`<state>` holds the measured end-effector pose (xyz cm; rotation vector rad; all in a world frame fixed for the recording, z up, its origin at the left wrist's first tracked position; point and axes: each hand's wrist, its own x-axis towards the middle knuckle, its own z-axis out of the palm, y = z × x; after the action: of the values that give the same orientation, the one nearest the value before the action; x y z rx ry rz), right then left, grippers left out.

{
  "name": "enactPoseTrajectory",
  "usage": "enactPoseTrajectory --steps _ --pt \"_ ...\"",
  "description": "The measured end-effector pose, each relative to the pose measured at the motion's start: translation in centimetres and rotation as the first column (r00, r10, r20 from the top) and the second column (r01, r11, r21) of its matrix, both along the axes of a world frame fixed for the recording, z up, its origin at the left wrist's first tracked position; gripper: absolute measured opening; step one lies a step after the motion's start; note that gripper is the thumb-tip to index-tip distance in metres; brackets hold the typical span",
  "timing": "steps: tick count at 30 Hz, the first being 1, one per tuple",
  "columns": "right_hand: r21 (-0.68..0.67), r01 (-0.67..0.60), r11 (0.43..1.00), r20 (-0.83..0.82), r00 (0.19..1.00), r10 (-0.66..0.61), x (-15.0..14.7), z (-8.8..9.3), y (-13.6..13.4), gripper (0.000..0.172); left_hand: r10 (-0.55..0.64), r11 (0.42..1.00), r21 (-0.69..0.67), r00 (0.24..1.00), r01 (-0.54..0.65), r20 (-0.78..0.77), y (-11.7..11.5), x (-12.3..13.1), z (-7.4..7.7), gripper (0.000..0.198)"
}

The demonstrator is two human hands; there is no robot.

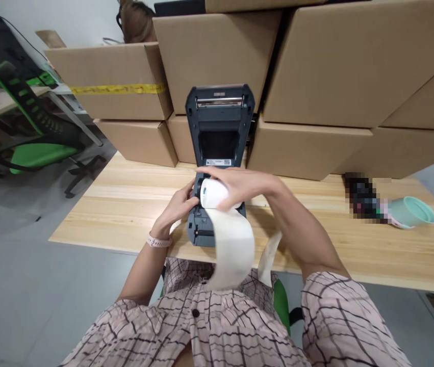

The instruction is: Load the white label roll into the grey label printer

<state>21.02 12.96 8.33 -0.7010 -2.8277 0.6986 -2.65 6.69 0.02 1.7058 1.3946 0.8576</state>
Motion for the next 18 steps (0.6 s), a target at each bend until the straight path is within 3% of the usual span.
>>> enactPoseTrajectory --steps 3,6,10,13,15,18 --pt "-0.081 0.044 0.996 -0.21 0.976 -0.061 4.5 3.0 -1.3 0.108 0.01 1.0 -0.005 1.0 -0.01 0.026 -0.1 0.1 0.0 0.073" --pt "-0.169 0.299 0.939 -0.351 0.872 -0.341 9.0 3.6 -1.6 0.119 0.003 1.0 -0.014 1.0 -0.003 0.026 -0.1 0.1 0.0 0.075" --pt "-0.364 0.608 0.706 -0.365 0.604 -0.709 12.2 0.4 -0.8 0.117 0.006 1.0 -0.024 1.0 -0.006 0.012 -0.1 0.1 0.0 0.075" --pt "-0.441 0.687 0.578 -0.301 0.493 -0.816 12.9 -3.0 0.4 0.108 0.013 1.0 -0.018 0.999 -0.013 0.039 -0.1 0.2 -0.1 0.075" --pt "-0.458 0.692 0.557 -0.272 0.487 -0.83 13.2 -5.2 1.3 0.107 0.017 1.0 -0.017 0.998 -0.016 0.055 -0.1 0.3 -0.2 0.075" --pt "-0.451 0.668 0.591 -0.299 0.511 -0.806 13.4 -7.9 2.2 0.102 0.023 1.0 -0.015 0.998 -0.022 0.06 -0.1 0.3 -0.4 0.075"
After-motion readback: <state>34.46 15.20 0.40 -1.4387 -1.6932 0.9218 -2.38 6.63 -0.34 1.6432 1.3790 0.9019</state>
